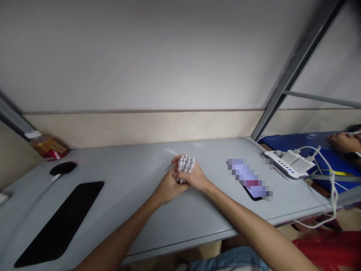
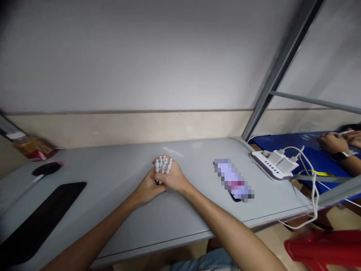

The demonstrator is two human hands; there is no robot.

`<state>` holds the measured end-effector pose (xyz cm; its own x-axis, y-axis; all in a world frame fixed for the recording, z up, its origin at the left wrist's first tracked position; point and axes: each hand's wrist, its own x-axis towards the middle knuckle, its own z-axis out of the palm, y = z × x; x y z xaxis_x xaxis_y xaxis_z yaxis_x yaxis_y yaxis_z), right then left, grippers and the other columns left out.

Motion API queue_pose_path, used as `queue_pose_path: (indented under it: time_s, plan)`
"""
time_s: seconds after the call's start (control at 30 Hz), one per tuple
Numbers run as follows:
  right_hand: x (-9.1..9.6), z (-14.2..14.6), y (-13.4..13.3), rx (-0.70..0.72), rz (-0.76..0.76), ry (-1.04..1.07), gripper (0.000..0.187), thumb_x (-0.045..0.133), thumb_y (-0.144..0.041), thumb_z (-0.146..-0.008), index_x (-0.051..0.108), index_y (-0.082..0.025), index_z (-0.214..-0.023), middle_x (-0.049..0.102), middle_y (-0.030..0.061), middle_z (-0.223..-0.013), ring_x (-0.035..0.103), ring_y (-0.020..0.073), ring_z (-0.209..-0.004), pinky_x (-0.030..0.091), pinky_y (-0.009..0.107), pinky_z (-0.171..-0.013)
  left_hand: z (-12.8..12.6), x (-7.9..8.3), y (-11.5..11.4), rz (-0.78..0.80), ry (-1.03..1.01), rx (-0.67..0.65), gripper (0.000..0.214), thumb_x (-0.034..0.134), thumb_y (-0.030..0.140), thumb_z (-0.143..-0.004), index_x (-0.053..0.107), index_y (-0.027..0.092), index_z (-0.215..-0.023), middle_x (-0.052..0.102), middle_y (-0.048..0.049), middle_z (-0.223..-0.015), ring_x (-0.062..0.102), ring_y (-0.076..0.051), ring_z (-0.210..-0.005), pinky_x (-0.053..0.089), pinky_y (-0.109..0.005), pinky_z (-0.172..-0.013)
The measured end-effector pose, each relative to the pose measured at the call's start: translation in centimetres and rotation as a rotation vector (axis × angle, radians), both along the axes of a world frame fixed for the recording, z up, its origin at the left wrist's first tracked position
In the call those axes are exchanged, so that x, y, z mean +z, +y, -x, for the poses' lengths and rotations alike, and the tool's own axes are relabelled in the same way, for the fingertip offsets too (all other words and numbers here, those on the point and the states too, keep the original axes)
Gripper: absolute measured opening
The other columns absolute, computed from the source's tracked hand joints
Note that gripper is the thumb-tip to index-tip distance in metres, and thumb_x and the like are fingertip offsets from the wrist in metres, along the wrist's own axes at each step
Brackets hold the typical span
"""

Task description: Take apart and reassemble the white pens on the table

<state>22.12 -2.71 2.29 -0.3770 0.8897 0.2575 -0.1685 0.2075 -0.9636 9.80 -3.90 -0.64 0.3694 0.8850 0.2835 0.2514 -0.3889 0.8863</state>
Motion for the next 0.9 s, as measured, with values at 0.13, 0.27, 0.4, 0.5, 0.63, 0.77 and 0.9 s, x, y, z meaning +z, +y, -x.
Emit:
queue_pose_path:
  time_s: [0.13,0.27,0.4,0.5,0.63,0.77,0.9]
  plan:
    - [-0.1,0.2,0.1,0.010,-0.017,-0.029,0.033,0.071,-0.025,-0.068,0.058,-0.018,-0.097,0.054,-0.0027,-0.075,0.052,0.0114,-0.066,0.044,0.023,-0.062,0.1,0.3,0.0,-0.021,-0.040,0.071,0.037,0.055,0.009,-0.067,0.058,0.016,-0.104,0.066,-0.0027,-0.098,0.062,-0.018,-0.090,0.052,-0.033,-0.081]
    - [-0.6,0.2,0.4,0.056,-0.004,-0.036,0.039,0.073,-0.037,-0.071,0.054,-0.019,-0.100,0.051,-0.0037,-0.072,0.048,0.0087,-0.058,0.042,0.021,-0.052,0.2,0.6,0.1,-0.007,-0.037,0.053,0.024,0.053,0.009,-0.065,0.063,0.015,-0.087,0.067,-0.0016,-0.085,0.062,-0.016,-0.080,0.053,-0.029,-0.074]
    - [-1.4,0.0,0.8,0.071,0.055,-0.047,0.054,0.074,-0.044,-0.069,0.046,-0.022,-0.109,0.051,-0.0045,-0.074,0.044,0.0070,-0.048,0.036,0.019,-0.038,0.2,1.0,0.2,0.134,-0.090,0.066,0.019,0.050,0.009,-0.064,0.061,0.014,-0.079,0.062,0.0011,-0.067,0.058,-0.012,-0.061,0.049,-0.023,-0.056]
    - [-1.6,-0.2,1.2,0.038,0.039,-0.039,0.054,0.072,-0.045,-0.071,0.043,-0.024,-0.112,0.054,-0.0021,-0.082,0.050,0.0092,-0.054,0.042,0.020,-0.041,0.3,1.4,0.3,0.232,-0.127,0.107,0.022,0.051,0.012,-0.067,0.061,0.013,-0.087,0.061,0.0022,-0.061,0.056,-0.010,-0.054,0.047,-0.021,-0.051]
    - [-0.9,-0.6,1.4,-0.130,-0.018,-0.119,0.049,0.068,-0.042,-0.075,0.045,-0.023,-0.114,0.055,0.0008,-0.090,0.054,0.0106,-0.066,0.047,0.023,-0.055,0.9,1.6,0.5,0.272,-0.095,0.126,0.024,0.050,0.014,-0.070,0.059,0.013,-0.092,0.061,0.0017,-0.060,0.056,-0.011,-0.053,0.045,-0.021,-0.049]
    - [-0.2,-1.1,1.3,-0.157,-0.004,-0.164,0.047,0.067,-0.038,-0.076,0.046,-0.021,-0.115,0.054,-0.0001,-0.089,0.051,0.0084,-0.063,0.044,0.021,-0.054,1.8,1.7,0.4,0.170,0.115,0.184,0.029,0.049,0.014,-0.071,0.058,0.015,-0.098,0.061,0.0022,-0.063,0.055,-0.011,-0.053,0.041,-0.021,-0.049]
    - [-0.6,-1.1,1.4,-0.077,0.058,-0.194,0.035,0.063,-0.042,-0.079,0.049,-0.020,-0.102,0.051,-0.0049,-0.071,0.043,0.0057,-0.047,0.038,0.019,-0.042,2.2,1.8,0.3,0.021,0.411,0.293,0.020,0.051,0.015,-0.071,0.057,0.018,-0.089,0.065,-0.0012,-0.075,0.057,-0.013,-0.061,0.038,-0.023,-0.055]
